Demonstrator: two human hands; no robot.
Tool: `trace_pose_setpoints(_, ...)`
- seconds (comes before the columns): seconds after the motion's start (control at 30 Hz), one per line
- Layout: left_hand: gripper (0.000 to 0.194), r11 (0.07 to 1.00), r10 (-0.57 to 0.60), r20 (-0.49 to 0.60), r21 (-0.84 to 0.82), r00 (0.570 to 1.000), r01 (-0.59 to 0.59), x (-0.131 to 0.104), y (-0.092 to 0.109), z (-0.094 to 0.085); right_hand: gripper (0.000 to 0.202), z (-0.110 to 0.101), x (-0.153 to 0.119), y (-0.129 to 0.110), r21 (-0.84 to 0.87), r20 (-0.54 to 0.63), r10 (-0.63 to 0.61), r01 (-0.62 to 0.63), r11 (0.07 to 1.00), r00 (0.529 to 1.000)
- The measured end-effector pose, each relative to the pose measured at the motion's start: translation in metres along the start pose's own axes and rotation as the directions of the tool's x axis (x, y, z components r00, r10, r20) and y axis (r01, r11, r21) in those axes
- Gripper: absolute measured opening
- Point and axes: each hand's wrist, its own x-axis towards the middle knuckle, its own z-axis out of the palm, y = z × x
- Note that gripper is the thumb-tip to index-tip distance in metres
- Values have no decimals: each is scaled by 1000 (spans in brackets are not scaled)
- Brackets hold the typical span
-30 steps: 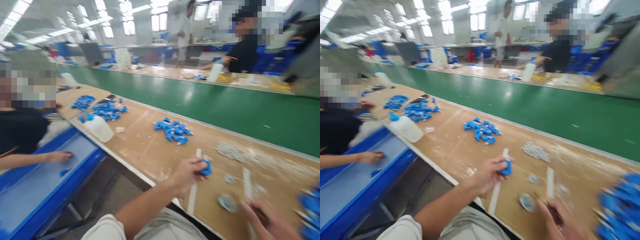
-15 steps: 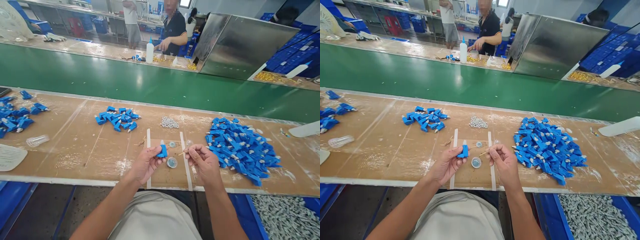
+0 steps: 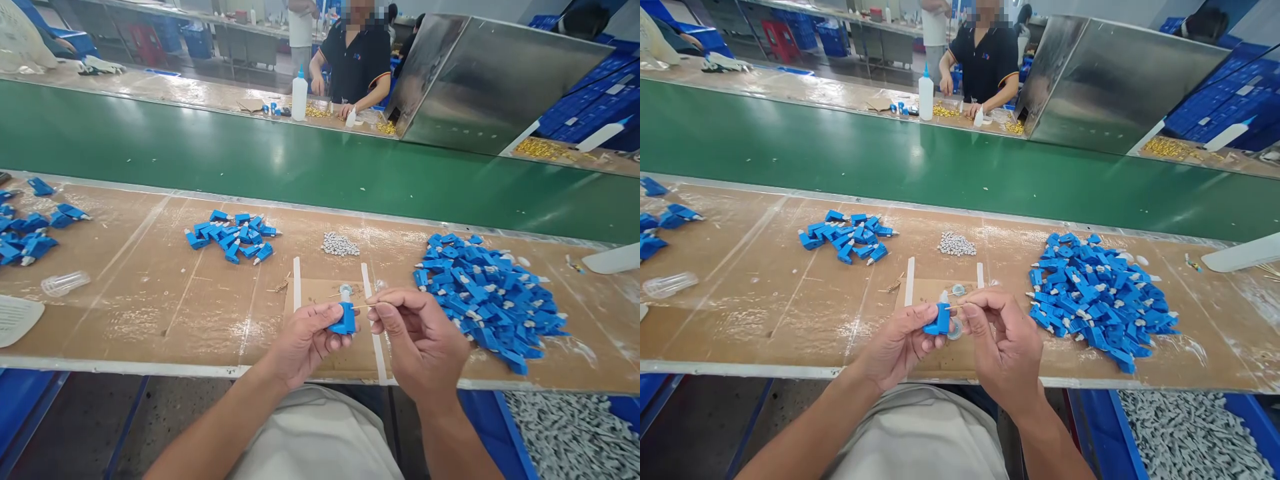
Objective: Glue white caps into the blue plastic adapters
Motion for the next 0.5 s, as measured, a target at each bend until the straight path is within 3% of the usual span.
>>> trace_pose_setpoints(0.37,27,1000,-19,-10,-5,1000,19,1,0,-2,6,-1,-1,10,-96,64,12,-6,995,998)
trace_pose_setpoints(0.5,26,1000,-24,0,-14,1000,24,3,1,-2,15,0,0,17,-129,91,-113,124,984,989)
